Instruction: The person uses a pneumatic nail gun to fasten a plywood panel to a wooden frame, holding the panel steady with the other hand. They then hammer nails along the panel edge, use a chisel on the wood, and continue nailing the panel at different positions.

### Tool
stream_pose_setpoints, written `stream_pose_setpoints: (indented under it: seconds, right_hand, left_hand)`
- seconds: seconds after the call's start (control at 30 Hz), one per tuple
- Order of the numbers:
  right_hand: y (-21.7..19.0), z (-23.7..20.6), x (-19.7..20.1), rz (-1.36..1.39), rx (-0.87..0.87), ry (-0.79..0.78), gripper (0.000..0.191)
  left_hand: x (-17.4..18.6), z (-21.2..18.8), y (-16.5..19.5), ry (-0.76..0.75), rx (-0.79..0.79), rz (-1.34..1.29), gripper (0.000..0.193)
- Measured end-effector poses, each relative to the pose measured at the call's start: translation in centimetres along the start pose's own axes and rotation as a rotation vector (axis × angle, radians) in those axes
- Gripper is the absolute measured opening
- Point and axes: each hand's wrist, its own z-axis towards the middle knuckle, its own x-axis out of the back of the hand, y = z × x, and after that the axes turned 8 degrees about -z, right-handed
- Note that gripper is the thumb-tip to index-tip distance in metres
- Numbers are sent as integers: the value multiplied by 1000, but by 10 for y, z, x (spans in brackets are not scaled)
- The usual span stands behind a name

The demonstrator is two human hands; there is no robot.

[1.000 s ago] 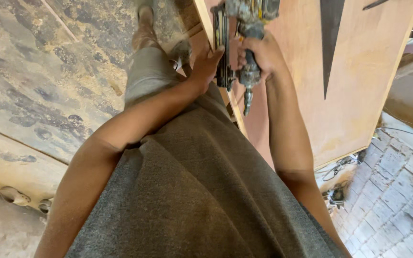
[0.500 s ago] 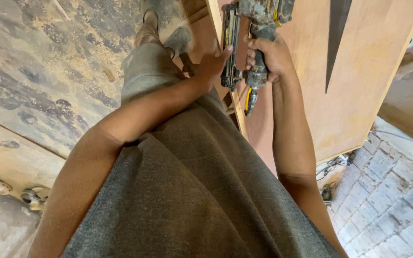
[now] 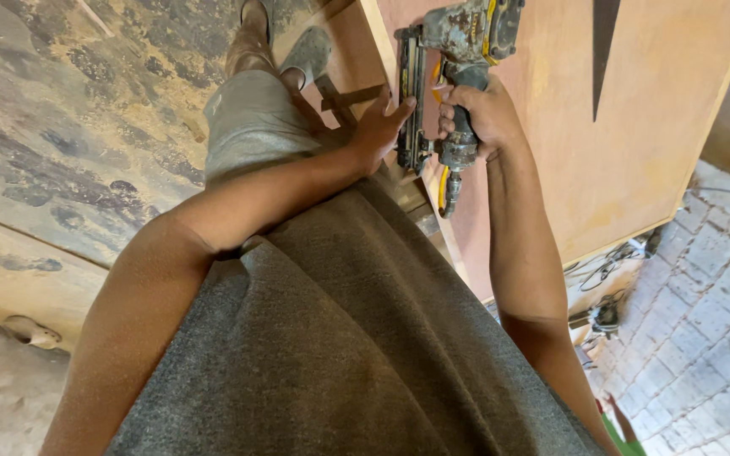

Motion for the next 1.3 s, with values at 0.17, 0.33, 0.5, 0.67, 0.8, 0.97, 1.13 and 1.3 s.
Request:
stream_pose_setpoints:
  seconds: [0.17, 0.33, 0.5, 0.67, 0.8, 0.97, 1.13, 1.3]
  right_hand:
    - [26, -15, 12, 9, -23, -3, 19]
    - [46, -32, 18, 55, -37, 8, 21]
    - [65, -45, 20, 106, -65, 32, 17]
    - [89, -57, 25, 90, -68, 92, 6]
    - [110, -69, 32, 145, -102, 89, 13]
    - [136, -82, 38, 165, -147, 151, 11]
    - [158, -93, 41, 201, -129, 150, 14]
    - [170, -102, 42, 167, -159, 200, 10]
  left_hand:
    - [0, -13, -16, -21, 120, 124, 87]
    - [2, -22, -35, -53, 331, 199, 92]
    - [6, -29, -51, -92, 422, 216, 92]
    - [6, -39, -64, -134, 495, 239, 89]
    - [7, -46, -76, -228, 513, 228, 86]
    - [8, -55, -99, -231, 593, 261, 77]
    - [10, -64, -113, -342, 604, 164, 57]
    - [4, -72, -116, -318, 701, 254, 52]
